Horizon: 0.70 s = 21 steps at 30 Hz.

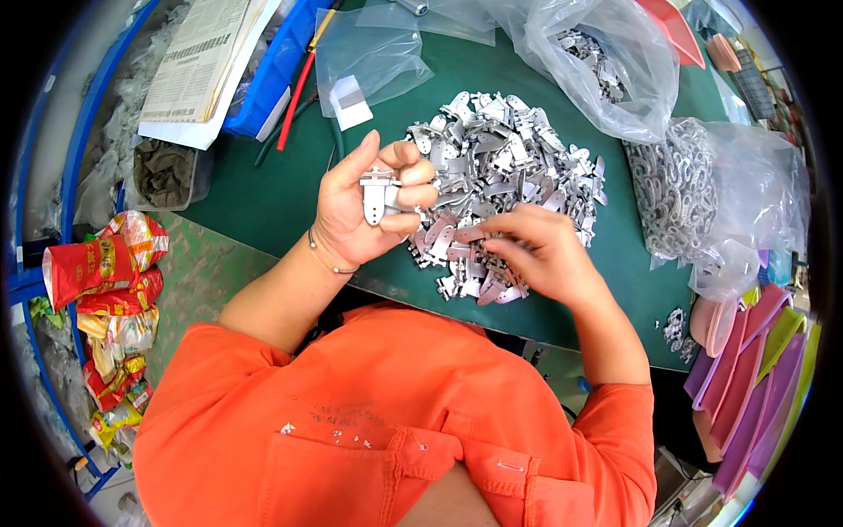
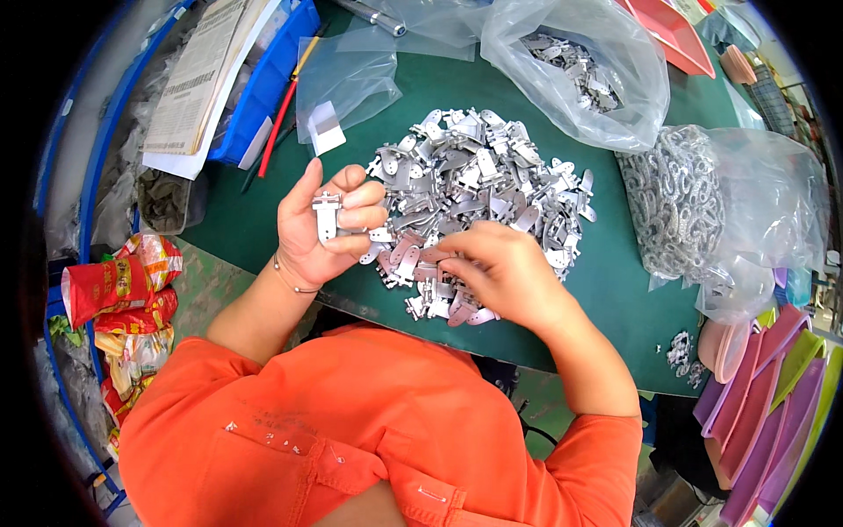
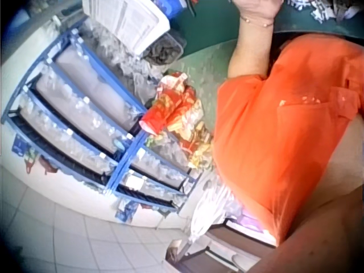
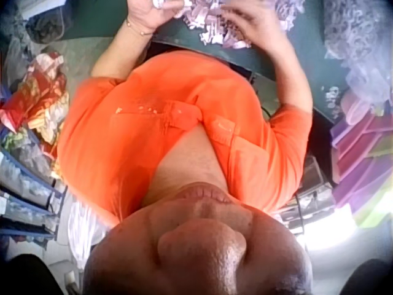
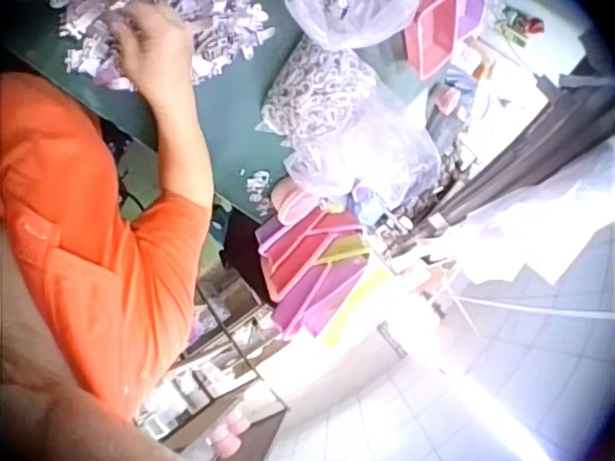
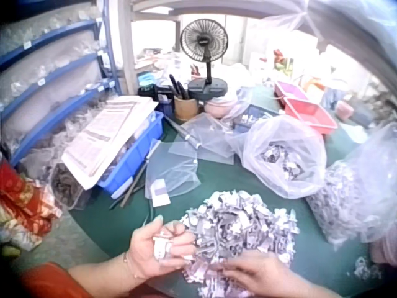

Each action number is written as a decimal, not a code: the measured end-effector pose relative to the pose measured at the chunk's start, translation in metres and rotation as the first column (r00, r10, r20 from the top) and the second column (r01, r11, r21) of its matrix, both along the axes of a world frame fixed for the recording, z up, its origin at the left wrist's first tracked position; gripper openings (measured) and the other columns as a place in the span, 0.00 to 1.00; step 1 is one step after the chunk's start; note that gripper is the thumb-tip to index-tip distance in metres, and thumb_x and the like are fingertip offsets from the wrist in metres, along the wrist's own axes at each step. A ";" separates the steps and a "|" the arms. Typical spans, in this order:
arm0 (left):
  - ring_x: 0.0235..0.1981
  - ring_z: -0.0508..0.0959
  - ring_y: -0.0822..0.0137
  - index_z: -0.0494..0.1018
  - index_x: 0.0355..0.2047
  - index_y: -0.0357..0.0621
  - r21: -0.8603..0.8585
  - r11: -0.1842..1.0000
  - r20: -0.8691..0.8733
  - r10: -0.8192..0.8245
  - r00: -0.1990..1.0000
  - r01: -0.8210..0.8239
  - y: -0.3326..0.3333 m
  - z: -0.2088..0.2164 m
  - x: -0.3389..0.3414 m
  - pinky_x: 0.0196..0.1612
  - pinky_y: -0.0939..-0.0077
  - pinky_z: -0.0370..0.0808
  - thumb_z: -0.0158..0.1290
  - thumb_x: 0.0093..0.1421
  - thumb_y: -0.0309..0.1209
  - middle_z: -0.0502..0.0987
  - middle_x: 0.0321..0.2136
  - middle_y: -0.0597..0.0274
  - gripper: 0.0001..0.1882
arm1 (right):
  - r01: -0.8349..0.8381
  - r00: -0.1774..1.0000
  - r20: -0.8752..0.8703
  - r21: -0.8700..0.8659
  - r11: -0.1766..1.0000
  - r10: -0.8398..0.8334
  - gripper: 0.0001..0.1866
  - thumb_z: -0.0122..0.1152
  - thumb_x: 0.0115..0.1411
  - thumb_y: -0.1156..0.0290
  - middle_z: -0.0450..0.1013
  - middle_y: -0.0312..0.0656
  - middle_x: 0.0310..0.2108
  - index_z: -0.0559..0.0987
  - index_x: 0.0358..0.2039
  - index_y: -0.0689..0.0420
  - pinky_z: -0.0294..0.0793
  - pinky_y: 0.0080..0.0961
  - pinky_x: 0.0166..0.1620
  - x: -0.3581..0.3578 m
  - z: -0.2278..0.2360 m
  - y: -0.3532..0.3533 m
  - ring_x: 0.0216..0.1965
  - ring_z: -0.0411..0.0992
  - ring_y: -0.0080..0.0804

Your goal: The person sits at a green workbench and assembles small metal components by hand. They pick up two separate metal pieces, interlock them, and place the finished unit into a clear plastic bag. The process is repeated continuously with a large pile of parts on the table.

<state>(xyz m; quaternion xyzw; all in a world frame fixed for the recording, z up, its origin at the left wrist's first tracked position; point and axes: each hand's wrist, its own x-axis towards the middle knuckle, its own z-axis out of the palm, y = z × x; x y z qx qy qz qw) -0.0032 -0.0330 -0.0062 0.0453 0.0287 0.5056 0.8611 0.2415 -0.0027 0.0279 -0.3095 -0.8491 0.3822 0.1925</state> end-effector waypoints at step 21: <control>0.28 0.75 0.62 0.76 0.30 0.43 0.699 0.416 -0.493 0.870 -0.031 0.581 -0.002 -0.002 0.023 0.28 0.72 0.73 0.65 0.44 0.27 0.73 0.30 0.64 0.12 | -0.058 0.941 0.332 0.341 0.938 -0.063 0.13 0.61 0.46 0.77 0.70 0.39 0.30 0.80 0.36 0.53 0.74 0.32 0.31 0.024 0.011 0.011 0.31 0.74 0.38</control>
